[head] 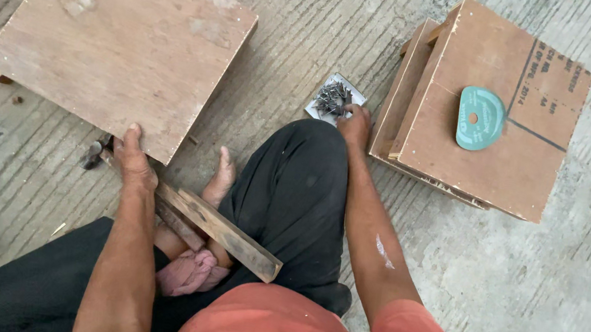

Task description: The person assembles a small wooden stool by attaching legs to a plywood seat using a hammer and nails. They position the seat, insert nails, and hammer them in, repeating the process for each leg.

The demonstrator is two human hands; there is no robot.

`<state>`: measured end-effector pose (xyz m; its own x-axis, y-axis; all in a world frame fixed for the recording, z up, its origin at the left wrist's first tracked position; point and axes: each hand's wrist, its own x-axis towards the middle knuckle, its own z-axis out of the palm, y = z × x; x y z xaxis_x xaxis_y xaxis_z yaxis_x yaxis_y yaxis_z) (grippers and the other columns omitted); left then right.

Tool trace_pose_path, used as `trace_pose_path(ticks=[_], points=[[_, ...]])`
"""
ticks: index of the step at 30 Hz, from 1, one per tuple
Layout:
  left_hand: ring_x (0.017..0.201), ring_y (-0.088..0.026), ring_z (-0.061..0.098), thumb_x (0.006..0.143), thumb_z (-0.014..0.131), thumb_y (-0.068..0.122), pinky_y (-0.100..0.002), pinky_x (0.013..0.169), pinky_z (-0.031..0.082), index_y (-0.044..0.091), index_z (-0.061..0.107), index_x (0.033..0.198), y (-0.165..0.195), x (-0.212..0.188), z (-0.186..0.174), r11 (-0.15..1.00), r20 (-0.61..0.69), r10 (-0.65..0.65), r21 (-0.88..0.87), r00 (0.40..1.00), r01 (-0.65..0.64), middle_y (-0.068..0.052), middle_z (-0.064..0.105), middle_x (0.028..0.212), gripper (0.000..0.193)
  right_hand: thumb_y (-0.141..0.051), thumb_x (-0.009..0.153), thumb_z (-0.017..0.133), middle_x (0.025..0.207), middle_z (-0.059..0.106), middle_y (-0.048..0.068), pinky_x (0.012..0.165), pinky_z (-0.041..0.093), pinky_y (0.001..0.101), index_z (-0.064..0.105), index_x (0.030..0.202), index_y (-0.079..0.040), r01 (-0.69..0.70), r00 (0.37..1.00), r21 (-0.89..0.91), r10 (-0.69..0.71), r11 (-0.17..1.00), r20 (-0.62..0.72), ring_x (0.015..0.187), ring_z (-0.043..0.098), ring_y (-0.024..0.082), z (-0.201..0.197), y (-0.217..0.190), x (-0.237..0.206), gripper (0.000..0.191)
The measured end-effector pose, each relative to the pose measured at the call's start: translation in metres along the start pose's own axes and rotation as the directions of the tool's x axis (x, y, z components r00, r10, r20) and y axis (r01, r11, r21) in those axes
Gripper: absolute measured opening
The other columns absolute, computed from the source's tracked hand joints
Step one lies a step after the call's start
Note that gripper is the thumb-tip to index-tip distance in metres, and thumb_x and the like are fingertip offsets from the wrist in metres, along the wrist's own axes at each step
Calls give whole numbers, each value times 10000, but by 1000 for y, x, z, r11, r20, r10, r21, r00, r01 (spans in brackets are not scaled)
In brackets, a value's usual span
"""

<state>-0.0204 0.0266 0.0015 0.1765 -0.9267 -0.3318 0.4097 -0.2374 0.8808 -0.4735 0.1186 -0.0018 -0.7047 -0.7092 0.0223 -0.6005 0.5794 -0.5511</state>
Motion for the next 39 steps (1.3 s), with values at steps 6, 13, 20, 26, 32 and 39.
trace_pose_path(ticks=[6, 13, 20, 26, 32, 39], points=[[1303, -269, 562, 891, 675, 290, -414, 1108, 458, 6, 474, 1472, -5, 1, -1, 1000, 20, -16, -23, 1000, 17, -118, 584, 1396, 676, -126, 710, 847, 1157, 638, 131, 999, 486, 395, 760, 1040, -108, 102, 993, 84, -97, 991, -66, 1131, 607, 321, 4, 4, -7, 342], [1282, -278, 572, 903, 679, 299, -424, 1098, 463, -6, 495, 1458, 4, -3, 6, 999, 0, -31, -17, 1000, 31, -134, 591, 1387, 659, -153, 789, 820, 1156, 650, 74, 971, 494, 373, 780, 982, -125, 32, 999, 87, -30, 996, -25, 1119, 632, 265, -1, -6, -8, 199], [1215, -239, 595, 863, 724, 307, -379, 1080, 456, -13, 553, 1383, 10, 0, -5, 999, -71, 21, 45, 997, -18, -109, 638, 1312, 633, -92, 903, 784, 1090, 633, 95, 768, 568, 332, 698, 1000, -93, 144, 989, 314, -144, 938, -24, 859, 690, 235, 8, 4, -12, 130], [1143, -239, 602, 841, 749, 329, -373, 1032, 469, -30, 629, 1322, 14, 5, -20, 970, -124, 21, 242, 992, 10, -126, 670, 1261, 612, -59, 766, 806, 984, 705, 101, 838, 544, 422, 739, 961, -131, 371, 925, -93, -377, 924, -47, 947, 674, 309, 8, 10, -8, 218], [1229, -230, 605, 886, 710, 298, -363, 1082, 464, -10, 536, 1406, 11, 2, -8, 1000, 1, 5, -5, 1000, -5, -107, 633, 1339, 629, -116, 758, 811, 1094, 664, 149, 860, 538, 416, 731, 1144, -114, 140, 989, -23, -139, 990, 40, 955, 666, 322, 7, 7, -15, 394], [1224, -241, 598, 882, 690, 259, -375, 1073, 474, 3, 514, 1409, 5, 5, -9, 999, -44, -40, 1, 998, 41, -108, 625, 1332, 612, -138, 766, 848, 1083, 660, 119, 888, 528, 383, 753, 1081, -104, 88, 995, 57, -86, 994, -42, 944, 660, 278, 6, -8, -23, 331]])
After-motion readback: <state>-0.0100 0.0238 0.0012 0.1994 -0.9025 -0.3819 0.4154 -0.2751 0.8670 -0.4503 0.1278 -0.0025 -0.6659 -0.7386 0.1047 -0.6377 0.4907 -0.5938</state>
